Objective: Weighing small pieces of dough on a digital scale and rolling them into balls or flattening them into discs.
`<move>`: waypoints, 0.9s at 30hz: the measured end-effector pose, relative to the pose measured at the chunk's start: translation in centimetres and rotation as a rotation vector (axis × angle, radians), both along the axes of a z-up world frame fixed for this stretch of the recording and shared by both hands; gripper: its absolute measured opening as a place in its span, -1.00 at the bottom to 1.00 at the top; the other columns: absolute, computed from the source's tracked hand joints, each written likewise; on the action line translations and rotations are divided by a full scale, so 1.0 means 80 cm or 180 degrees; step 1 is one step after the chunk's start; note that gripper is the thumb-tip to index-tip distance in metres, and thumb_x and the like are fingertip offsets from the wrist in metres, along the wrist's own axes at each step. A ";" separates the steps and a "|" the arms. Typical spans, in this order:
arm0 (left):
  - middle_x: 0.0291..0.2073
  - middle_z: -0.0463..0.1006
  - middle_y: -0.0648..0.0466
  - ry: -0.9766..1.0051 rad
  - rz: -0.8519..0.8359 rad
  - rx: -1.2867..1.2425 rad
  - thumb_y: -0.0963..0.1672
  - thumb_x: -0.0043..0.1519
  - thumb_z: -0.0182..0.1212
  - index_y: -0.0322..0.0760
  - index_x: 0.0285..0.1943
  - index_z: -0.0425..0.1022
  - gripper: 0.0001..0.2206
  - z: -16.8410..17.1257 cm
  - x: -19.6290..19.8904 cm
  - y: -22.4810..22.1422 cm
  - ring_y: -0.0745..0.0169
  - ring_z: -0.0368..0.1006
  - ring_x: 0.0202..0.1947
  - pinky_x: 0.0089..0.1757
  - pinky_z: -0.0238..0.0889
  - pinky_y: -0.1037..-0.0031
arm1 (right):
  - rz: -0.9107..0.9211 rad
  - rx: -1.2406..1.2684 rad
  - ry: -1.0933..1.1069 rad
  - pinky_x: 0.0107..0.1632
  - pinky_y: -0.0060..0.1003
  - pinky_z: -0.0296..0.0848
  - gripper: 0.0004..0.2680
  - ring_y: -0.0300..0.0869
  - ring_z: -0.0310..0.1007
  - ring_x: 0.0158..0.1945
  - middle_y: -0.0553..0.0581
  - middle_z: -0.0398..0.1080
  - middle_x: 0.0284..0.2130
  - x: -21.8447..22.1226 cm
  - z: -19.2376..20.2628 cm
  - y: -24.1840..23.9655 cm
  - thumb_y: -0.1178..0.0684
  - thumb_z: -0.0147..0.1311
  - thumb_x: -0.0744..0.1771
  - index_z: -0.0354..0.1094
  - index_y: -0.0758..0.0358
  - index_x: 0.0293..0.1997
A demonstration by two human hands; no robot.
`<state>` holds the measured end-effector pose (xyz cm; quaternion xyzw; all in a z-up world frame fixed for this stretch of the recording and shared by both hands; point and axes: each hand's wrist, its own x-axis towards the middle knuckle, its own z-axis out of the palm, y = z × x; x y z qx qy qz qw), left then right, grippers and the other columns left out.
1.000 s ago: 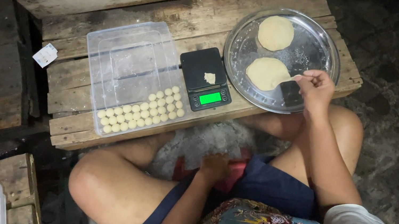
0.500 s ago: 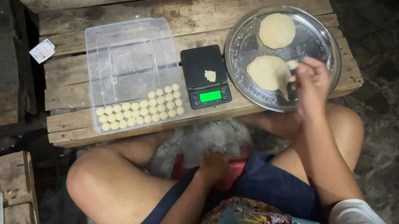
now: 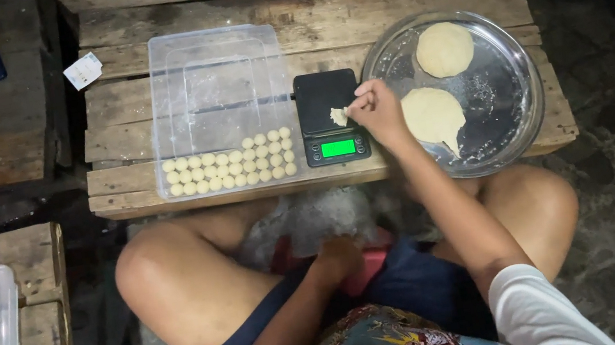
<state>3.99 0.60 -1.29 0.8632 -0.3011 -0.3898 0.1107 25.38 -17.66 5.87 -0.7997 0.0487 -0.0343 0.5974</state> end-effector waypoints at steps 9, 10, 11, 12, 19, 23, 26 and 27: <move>-0.06 0.60 -0.29 0.0025 -0.0118 -0.0223 -0.07 0.25 -0.06 -0.30 0.10 0.52 -0.65 -0.011 -0.001 -0.001 -0.29 0.55 -0.03 -0.06 0.39 -0.06 | 0.0069 -0.0848 0.0296 -0.31 -0.33 0.45 -0.81 -0.23 0.49 -0.43 0.06 0.51 -0.42 0.017 -0.006 0.009 0.21 0.28 0.23 0.42 0.16 -0.15; -0.06 0.60 -0.29 0.0030 -0.0121 -0.0226 -0.07 0.25 -0.06 -0.30 0.10 0.52 -0.65 -0.007 -0.002 0.000 -0.29 0.55 -0.03 -0.06 0.39 -0.06 | 0.0066 -0.0851 0.0301 -0.31 -0.33 0.45 -0.81 -0.23 0.49 -0.43 0.06 0.51 -0.42 0.016 0.000 0.011 0.21 0.28 0.23 0.42 0.16 -0.15; -0.06 0.60 -0.27 -0.0028 -0.0175 -0.0223 -0.09 0.25 -0.08 -0.31 0.11 0.51 -0.65 -0.002 -0.003 0.001 -0.27 0.56 -0.02 -0.07 0.40 -0.03 | 0.0035 -0.0855 0.0261 -0.31 -0.32 0.47 -0.85 -0.21 0.50 -0.43 0.07 0.51 -0.41 0.014 0.007 0.012 0.24 0.25 0.24 0.44 0.18 -0.17; -0.05 0.60 -0.26 -0.0087 -0.0229 -0.0221 -0.11 0.25 -0.09 -0.32 0.12 0.50 -0.65 0.002 -0.004 0.001 -0.26 0.56 -0.02 -0.07 0.40 -0.01 | 0.0005 -0.0859 0.0220 -0.31 -0.31 0.49 -0.87 -0.19 0.52 -0.42 0.07 0.50 -0.41 0.012 0.013 0.013 0.27 0.22 0.25 0.47 0.20 -0.20; 0.00 0.58 -0.31 0.0044 -0.0295 -0.0211 -0.15 0.27 -0.12 -0.40 0.17 0.50 -0.63 0.012 0.001 -0.001 -0.25 0.54 0.01 -0.02 0.38 0.02 | 0.0063 -0.1233 0.0023 -0.19 -0.21 0.50 -0.80 -0.14 0.55 -0.44 0.10 0.57 -0.31 0.003 0.036 0.020 0.30 -0.03 0.36 0.48 0.14 -0.03; 0.00 0.59 -0.26 0.0031 -0.0335 -0.0189 -0.15 0.29 -0.14 -0.38 0.18 0.49 -0.64 0.034 0.004 0.004 -0.21 0.54 0.03 -0.01 0.39 0.02 | 0.0036 -0.1541 -0.0271 -0.17 -0.15 0.51 -0.79 -0.08 0.58 -0.37 0.13 0.57 -0.27 -0.004 0.054 0.021 0.32 0.00 0.37 0.48 0.16 0.03; -0.01 0.59 -0.25 -0.0019 -0.0358 -0.0200 -0.15 0.31 -0.16 -0.37 0.18 0.49 -0.64 0.042 0.004 0.006 -0.19 0.54 0.02 -0.02 0.39 0.04 | -0.0023 -0.1503 -0.0375 -0.11 -0.11 0.50 -0.81 -0.03 0.57 -0.30 0.18 0.55 -0.25 -0.006 0.073 0.022 0.32 -0.02 0.39 0.48 0.22 0.03; -0.03 0.59 -0.25 -0.0049 -0.0325 -0.0218 -0.16 0.32 -0.16 -0.37 0.18 0.49 -0.64 0.045 0.004 0.007 -0.19 0.55 0.01 -0.04 0.39 0.04 | -0.0028 -0.1484 -0.0425 -0.08 -0.08 0.50 -0.83 0.01 0.57 -0.26 0.21 0.54 -0.24 -0.007 0.080 0.023 0.30 -0.03 0.40 0.47 0.25 0.03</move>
